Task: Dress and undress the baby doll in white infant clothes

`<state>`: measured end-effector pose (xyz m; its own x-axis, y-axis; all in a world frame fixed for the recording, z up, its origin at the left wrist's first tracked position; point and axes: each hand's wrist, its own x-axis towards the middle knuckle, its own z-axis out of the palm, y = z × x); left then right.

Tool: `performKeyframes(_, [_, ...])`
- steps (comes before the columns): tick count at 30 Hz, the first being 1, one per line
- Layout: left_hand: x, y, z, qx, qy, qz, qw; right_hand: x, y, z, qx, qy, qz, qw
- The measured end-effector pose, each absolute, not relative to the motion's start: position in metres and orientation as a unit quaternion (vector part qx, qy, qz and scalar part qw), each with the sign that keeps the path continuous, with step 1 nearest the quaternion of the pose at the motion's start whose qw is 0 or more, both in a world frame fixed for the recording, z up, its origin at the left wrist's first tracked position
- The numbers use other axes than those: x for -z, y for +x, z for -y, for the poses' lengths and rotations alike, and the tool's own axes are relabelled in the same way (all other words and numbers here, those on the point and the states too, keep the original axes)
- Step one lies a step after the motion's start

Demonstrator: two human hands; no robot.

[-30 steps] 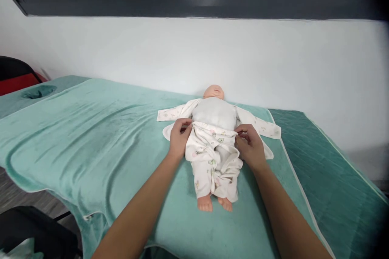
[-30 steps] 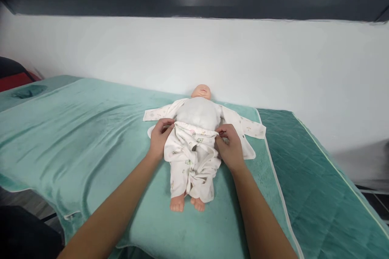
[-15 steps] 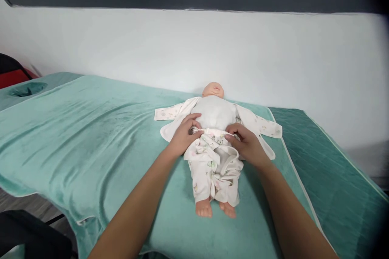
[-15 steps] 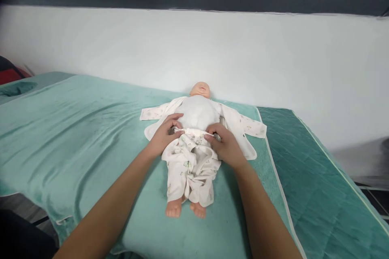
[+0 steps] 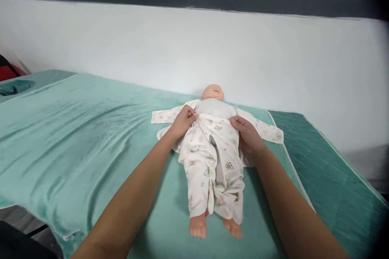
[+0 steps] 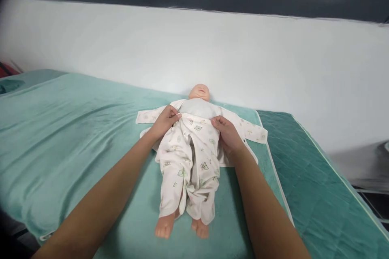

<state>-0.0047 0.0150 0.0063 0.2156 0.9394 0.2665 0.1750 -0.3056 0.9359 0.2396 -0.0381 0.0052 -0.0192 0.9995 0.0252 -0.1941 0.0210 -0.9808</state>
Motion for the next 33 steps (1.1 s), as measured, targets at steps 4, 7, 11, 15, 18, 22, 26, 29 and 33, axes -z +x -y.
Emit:
performKeyframes(4, [0.001,-0.006,-0.011,-0.486,0.652,-0.423,0.400,-0.001,0.238,0.040,-0.531,-0.462,0.417,0.575])
performKeyframes(7, [0.002,-0.009,-0.006,-0.469,0.673,-0.431,0.376,0.001,0.242,0.042,-0.506,-0.487,0.426,0.570])
performKeyframes(11, [0.001,-0.012,-0.002,-0.430,0.691,-0.497,0.302,0.001,0.258,0.049,-0.492,-0.516,0.489,0.503])
performKeyframes(15, [0.003,-0.014,-0.002,-0.397,0.699,-0.530,0.269,-0.001,0.267,0.058,-0.477,-0.532,0.553,0.428])
performKeyframes(18, [0.005,-0.014,-0.002,-0.367,0.707,-0.556,0.240,0.001,0.261,0.061,-0.420,-0.583,0.570,0.397])
performKeyframes(22, [0.005,-0.011,0.002,-0.327,0.747,-0.556,0.159,0.009,0.251,0.054,-0.339,-0.655,0.551,0.390])
performKeyframes(26, [0.001,-0.008,0.005,-0.311,0.778,-0.521,0.161,0.012,0.250,0.051,-0.301,-0.677,0.556,0.376])
performKeyframes(29, [-0.004,-0.009,0.008,-0.333,0.768,-0.498,0.226,0.009,0.251,0.053,-0.353,-0.635,0.566,0.390])
performKeyframes(33, [-0.009,-0.011,0.009,-0.373,0.733,-0.461,0.333,0.006,0.252,0.057,-0.412,-0.587,0.571,0.399])
